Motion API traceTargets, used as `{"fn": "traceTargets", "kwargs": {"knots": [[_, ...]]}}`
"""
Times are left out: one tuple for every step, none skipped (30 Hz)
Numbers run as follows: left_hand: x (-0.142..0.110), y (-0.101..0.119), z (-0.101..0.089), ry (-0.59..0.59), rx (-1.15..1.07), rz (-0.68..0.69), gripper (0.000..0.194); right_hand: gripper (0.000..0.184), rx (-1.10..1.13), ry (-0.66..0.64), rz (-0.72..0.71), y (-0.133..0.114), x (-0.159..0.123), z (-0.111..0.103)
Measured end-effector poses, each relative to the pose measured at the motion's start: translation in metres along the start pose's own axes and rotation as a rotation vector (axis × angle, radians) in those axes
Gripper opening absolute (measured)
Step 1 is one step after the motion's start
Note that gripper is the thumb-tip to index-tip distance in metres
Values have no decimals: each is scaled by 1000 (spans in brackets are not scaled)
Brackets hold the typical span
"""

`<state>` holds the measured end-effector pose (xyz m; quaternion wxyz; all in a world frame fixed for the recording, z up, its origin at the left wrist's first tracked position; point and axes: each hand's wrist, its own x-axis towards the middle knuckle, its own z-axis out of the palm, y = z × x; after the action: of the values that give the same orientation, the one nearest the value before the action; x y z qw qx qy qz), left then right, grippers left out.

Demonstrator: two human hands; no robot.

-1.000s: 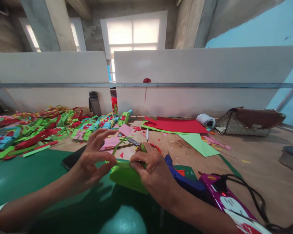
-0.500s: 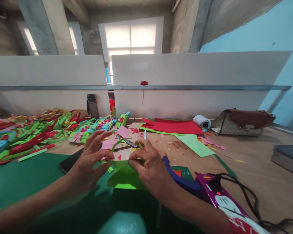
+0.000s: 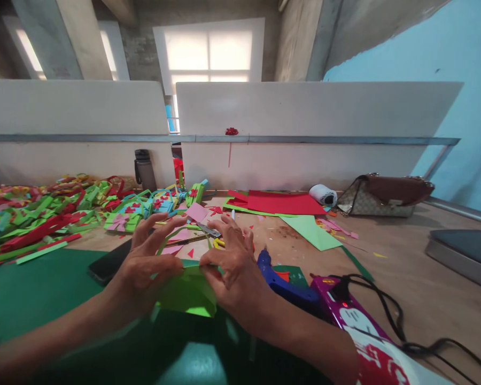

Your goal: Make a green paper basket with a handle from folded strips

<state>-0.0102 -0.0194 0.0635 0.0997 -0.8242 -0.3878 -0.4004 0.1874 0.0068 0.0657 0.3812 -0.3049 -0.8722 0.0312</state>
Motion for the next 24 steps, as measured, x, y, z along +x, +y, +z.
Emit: {"fn": "traceTargets", "kwargs": {"knots": [[-1, 0, -2, 1, -4, -11, 29, 18, -9, 1, -10, 0, 0, -1], [-2, -1, -3, 1, -6, -12, 29, 18, -22, 0, -18, -1, 0, -2], [-2, -1, -4, 2, -4, -7, 29, 19, -37, 1, -22, -1, 0, -3], [-3, -2, -5, 3, 0, 1, 28, 20, -53, 0, -24, -2, 0, -4], [-3, -2, -5, 7, 5, 8, 28, 20, -68, -2, -28, -3, 0, -5], [-3, -2, -5, 10, 10, 14, 28, 21, -81, -6, -38, -3, 1, -6], [-3, -3, -5, 16, 11, 19, 28, 21, -91, -5, -56, -4, 1, -7], [-3, -4, -5, 27, 8, 27, 27, 21, -97, -1, -77, -4, 1, -7], [-3, -4, -4, 36, 3, 33, 26, 20, -100, 8, -96, -3, 2, -7], [-2, -5, -3, 47, -5, 39, 25, 20, -99, 17, -108, -3, 2, -7], [-2, -5, -3, 57, -11, 47, 24, 19, -95, 28, -117, -2, 2, -7], [-3, -6, -2, 67, -16, 54, 23, 18, -91, 37, -122, -1, 2, -7], [-3, -6, -2, 73, -19, 58, 22, 17, -90, 41, -127, 0, 2, -6], [-3, -7, -1, 76, -22, 58, 22, 18, -92, 40, -133, 1, 2, -6], [-3, -7, -1, 79, -25, 58, 22, 19, -96, 37, -141, 1, 2, -5], [-4, -8, -1, 82, -27, 54, 22, 20, -100, 31, -148, 2, 2, -5], [-4, -8, -1, 82, -25, 45, 22, 22, -105, 20, -152, 2, 1, -5], [-4, -9, -1, 85, -21, 39, 22, 24, -109, 7, -156, 2, 1, -6], [-4, -10, -1, 88, -17, 39, 22, 25, -112, -4, -157, 3, 0, -6], [-4, -11, -1, 91, -12, 36, 22, 26, -115, -13, -155, 3, 0, -6], [-4, -11, -1, 89, -9, 32, 22, 27, -117, -18, -154, 4, 0, -6], [-3, -12, -1, 83, -6, 27, 22, 28, -120, -19, -153, 4, 0, -7], [-3, -12, -1, 75, -6, 22, 23, 28, -121, -12, -158, 5, 0, -7], [-3, -13, -1, 68, -6, 16, 23, 27, -120, -4, -164, 6, 1, -7]]}}
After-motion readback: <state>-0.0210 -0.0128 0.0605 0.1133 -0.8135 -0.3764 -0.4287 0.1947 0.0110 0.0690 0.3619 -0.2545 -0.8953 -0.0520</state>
